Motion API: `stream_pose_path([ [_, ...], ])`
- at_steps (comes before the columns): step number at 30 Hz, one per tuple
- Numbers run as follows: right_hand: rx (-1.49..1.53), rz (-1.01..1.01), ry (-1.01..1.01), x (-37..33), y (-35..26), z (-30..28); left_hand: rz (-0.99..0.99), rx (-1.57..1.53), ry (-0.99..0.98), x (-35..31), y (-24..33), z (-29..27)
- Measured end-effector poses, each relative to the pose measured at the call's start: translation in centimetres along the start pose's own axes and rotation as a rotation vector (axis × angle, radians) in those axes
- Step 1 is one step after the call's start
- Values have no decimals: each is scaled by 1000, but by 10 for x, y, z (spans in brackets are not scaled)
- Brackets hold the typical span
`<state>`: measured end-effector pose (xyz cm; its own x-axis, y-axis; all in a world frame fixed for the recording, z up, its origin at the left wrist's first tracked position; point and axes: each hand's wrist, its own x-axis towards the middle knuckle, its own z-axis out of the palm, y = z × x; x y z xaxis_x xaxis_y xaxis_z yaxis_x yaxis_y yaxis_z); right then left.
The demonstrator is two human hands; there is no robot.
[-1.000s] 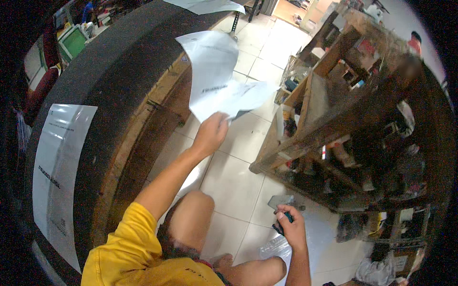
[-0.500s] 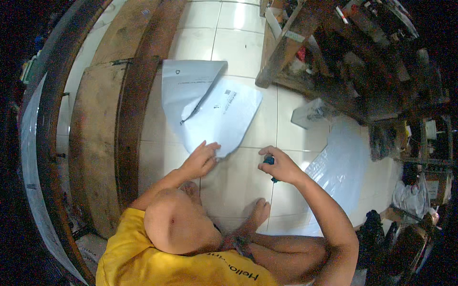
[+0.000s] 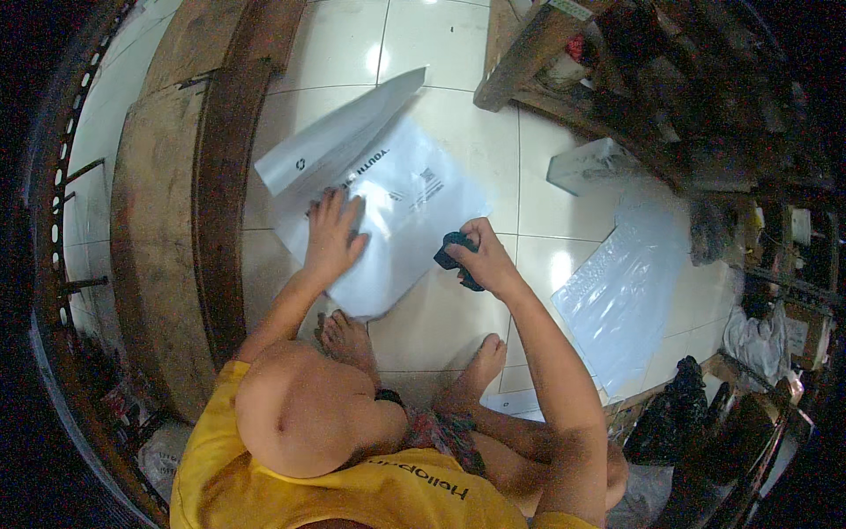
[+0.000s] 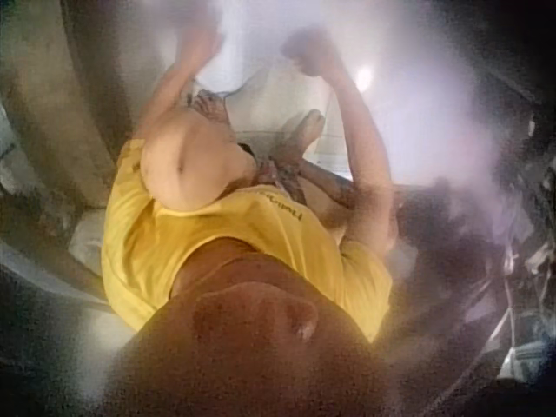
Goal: The person sits on the floor and seals white poly mailer packages. They use a handheld tool to press the adhesive strip, then fold and stack the sealed packages. The person handles the packages one at a time, repeating the sealing and stacking process.
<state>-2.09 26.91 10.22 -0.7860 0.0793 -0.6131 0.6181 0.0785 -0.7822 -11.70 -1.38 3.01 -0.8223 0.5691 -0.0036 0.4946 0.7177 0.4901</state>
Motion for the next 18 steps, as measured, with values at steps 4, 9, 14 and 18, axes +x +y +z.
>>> stream_pose_path([
  [4, 30, 8, -15, 13, 11, 13, -240, -10, -103, -15, -14, 2],
  [9, 259, 52, -10, 23, 8, 30, -344, 4, -82, -38, 3, 22],
  [14, 589, 17, -32, 37, 8, 45, -530, -108, -85, -11, 18, 28],
  [18, 519, -6, -36, 49, 0, 53, -524, -181, -105, 2, 13, 17],
])
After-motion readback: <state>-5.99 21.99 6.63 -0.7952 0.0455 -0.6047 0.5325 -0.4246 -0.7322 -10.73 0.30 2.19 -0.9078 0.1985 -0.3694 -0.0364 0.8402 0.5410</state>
